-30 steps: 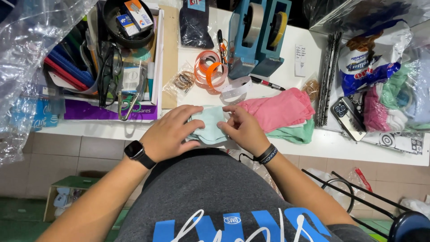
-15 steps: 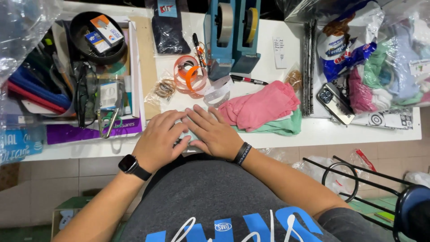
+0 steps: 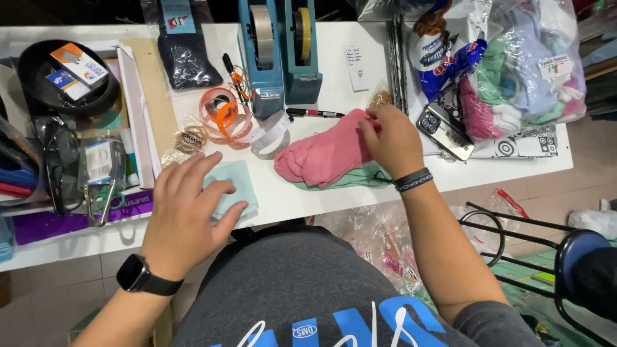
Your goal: Unpacking socks from a plastic bag and organizing them by folding and stacking on a counter.
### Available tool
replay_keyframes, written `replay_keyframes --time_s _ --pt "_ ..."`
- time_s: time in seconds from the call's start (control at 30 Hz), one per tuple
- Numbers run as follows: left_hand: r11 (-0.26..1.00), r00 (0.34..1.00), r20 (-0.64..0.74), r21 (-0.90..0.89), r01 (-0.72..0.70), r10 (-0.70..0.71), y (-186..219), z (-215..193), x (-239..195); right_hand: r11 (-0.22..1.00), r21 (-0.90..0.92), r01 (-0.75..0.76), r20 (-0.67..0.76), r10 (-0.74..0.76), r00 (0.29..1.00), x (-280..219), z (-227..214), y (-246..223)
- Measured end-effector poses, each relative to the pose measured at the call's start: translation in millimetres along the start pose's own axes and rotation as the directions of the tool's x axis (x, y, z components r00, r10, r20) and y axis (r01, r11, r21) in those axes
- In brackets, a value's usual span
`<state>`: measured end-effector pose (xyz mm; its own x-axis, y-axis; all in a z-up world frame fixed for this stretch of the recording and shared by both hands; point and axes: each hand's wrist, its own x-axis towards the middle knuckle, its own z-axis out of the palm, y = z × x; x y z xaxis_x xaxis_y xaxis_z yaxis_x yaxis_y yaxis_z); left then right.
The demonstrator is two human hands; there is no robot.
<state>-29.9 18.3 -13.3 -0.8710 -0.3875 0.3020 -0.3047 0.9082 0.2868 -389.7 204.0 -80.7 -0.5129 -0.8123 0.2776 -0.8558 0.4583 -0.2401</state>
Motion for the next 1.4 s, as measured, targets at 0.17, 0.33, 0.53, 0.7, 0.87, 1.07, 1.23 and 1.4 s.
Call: replay_keyframes --time_s 0.17,0.33,0.53,0.7,0.87,1.07,1.23,1.4 --pt "0.973 0.996 -0.005 -0.211 -0.091 0.092 40 29 34 0.937 0.056 -0.345 0.407 0.294 0.865 26 -44 -21" --pt "0.953 0.985 0.168 -0.302 0.006 0.047 63 90 56 0.928 0.049 -0.37 0.486 0.302 0.82 36 -50 -17" --pt "0.915 0.884 0.417 -0.233 0.328 -0.211 88 70 95 0.854 0.221 -0.471 0.575 0.276 0.771 42 -83 -35" --pt "0.849 0.804 0.505 -0.231 0.475 -0.312 94 66 105 0.761 0.465 -0.452 0.551 0.151 0.821 47 -70 -12" --pt "0.745 0.721 0.533 -0.228 0.627 -0.443 104 66 102 0.561 0.635 -0.531 0.622 0.035 0.782 44 -84 -6" --pt "0.469 0.618 0.628 -0.414 0.78 -0.473 100 69 102 0.831 0.365 -0.419 0.713 0.04 0.7 42 -76 6" --pt "0.284 0.54 0.691 -0.459 0.842 -0.48 98 66 97 0.869 0.311 -0.385 0.721 0.048 0.692 46 -71 15" --pt "0.371 0.53 0.661 -0.38 0.847 -0.532 100 77 91 0.947 0.181 -0.265 0.713 0.06 0.699 47 -74 8"
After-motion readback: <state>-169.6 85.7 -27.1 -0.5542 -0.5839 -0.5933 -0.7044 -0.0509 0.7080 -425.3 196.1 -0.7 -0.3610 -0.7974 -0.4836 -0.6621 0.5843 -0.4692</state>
